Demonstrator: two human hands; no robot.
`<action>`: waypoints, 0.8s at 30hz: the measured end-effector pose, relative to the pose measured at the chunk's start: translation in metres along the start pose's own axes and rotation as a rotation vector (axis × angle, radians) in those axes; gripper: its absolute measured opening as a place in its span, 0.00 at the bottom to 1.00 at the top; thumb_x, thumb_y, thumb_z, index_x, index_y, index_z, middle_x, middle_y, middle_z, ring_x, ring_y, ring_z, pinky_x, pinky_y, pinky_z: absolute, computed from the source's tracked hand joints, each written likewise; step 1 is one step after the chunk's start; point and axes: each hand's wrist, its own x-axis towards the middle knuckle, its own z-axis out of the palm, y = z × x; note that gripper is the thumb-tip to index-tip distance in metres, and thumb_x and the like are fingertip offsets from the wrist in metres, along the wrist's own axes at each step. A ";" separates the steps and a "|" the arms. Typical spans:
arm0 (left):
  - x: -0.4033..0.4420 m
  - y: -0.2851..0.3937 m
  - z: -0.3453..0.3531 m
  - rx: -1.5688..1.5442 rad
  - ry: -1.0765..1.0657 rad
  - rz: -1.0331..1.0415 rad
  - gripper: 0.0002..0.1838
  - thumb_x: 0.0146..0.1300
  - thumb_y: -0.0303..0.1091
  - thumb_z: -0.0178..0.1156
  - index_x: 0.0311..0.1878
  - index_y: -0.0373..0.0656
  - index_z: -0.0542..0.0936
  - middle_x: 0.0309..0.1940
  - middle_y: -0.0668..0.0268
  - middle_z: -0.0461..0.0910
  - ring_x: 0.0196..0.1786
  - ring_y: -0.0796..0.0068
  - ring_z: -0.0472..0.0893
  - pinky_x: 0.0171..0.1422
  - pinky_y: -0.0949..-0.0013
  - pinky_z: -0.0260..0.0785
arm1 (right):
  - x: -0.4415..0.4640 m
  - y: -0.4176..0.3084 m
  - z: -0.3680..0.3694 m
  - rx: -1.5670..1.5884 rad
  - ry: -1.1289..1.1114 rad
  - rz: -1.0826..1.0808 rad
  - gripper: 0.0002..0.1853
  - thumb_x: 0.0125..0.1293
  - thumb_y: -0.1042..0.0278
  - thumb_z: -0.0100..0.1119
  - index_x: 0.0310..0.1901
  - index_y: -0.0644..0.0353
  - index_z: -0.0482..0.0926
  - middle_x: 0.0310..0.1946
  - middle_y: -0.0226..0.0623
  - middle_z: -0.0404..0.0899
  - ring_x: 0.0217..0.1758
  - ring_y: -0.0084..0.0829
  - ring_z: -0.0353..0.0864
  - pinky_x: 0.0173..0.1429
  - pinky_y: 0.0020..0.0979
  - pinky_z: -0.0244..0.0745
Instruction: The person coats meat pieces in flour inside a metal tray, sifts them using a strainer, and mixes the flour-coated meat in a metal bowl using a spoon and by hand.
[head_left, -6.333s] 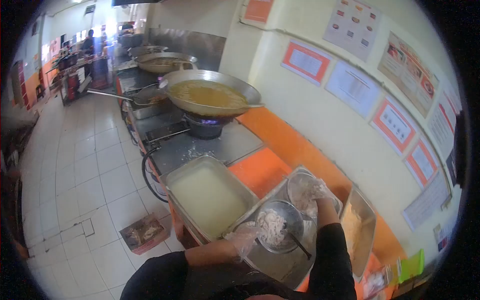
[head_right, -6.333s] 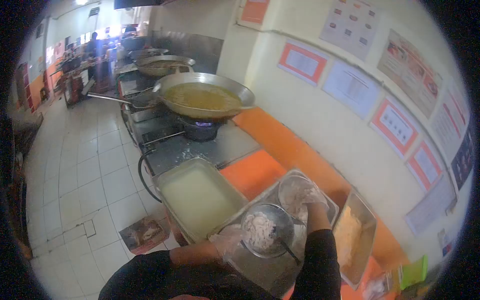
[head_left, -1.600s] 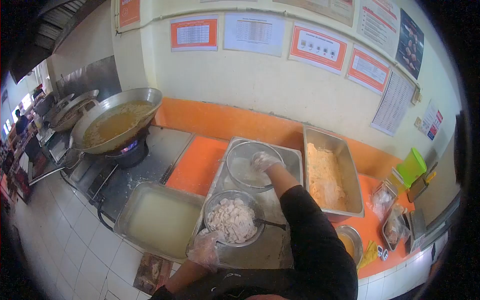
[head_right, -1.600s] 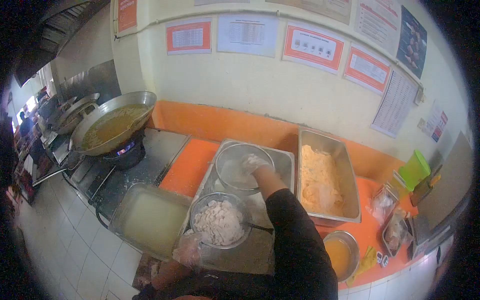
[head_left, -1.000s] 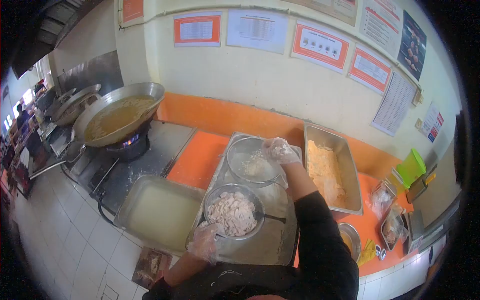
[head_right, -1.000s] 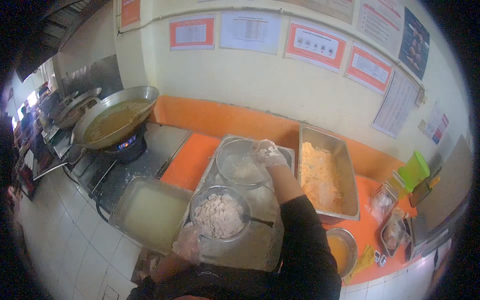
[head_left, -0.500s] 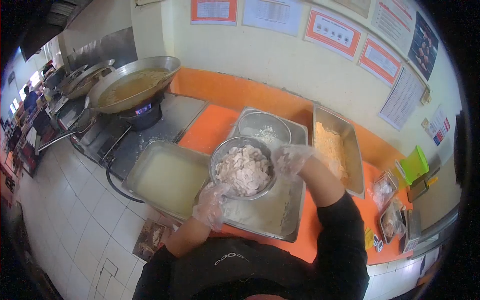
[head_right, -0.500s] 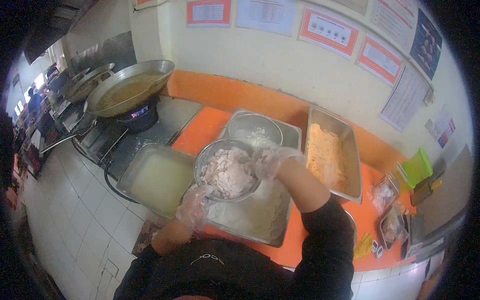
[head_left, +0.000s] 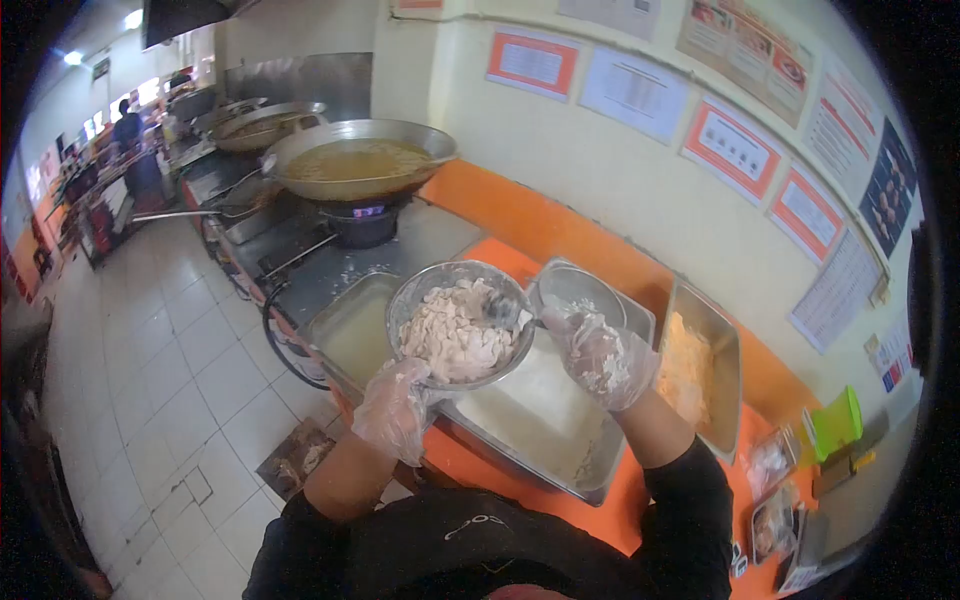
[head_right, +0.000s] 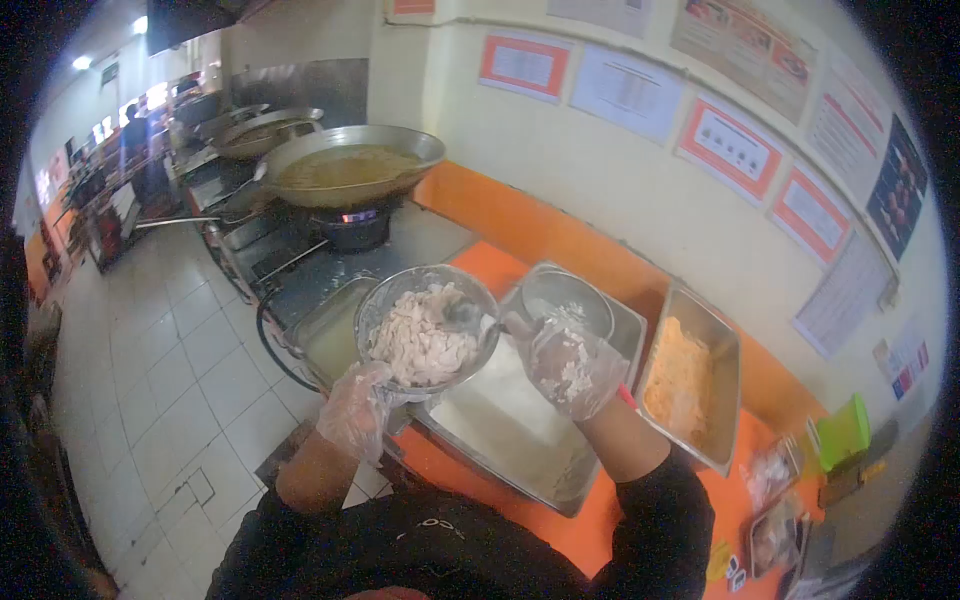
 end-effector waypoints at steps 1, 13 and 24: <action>0.000 0.002 -0.010 -0.031 0.010 0.006 0.17 0.52 0.22 0.51 0.48 0.33 0.66 0.43 0.55 0.70 0.44 0.60 0.74 0.46 0.60 0.74 | 0.018 -0.003 -0.035 0.351 -0.182 0.182 0.12 0.60 0.63 0.48 0.43 0.56 0.74 0.34 0.34 0.75 0.32 0.30 0.76 0.30 0.31 0.70; -0.008 0.013 -0.020 -0.047 0.122 0.042 0.17 0.56 0.22 0.48 0.50 0.31 0.64 0.47 0.52 0.69 0.47 0.56 0.73 0.42 0.52 0.75 | 0.078 -0.021 -0.025 1.691 -0.483 0.050 0.15 0.59 0.63 0.48 0.48 0.56 0.71 0.40 0.39 0.74 0.36 0.34 0.75 0.38 0.30 0.72; -0.009 0.016 -0.030 0.003 0.151 0.138 0.15 0.58 0.25 0.47 0.49 0.31 0.67 0.45 0.53 0.71 0.45 0.60 0.74 0.46 0.60 0.74 | 0.080 -0.037 -0.001 2.399 -0.985 0.375 0.21 0.57 0.66 0.53 0.53 0.59 0.68 0.26 0.32 0.73 0.19 0.20 0.69 0.21 0.20 0.65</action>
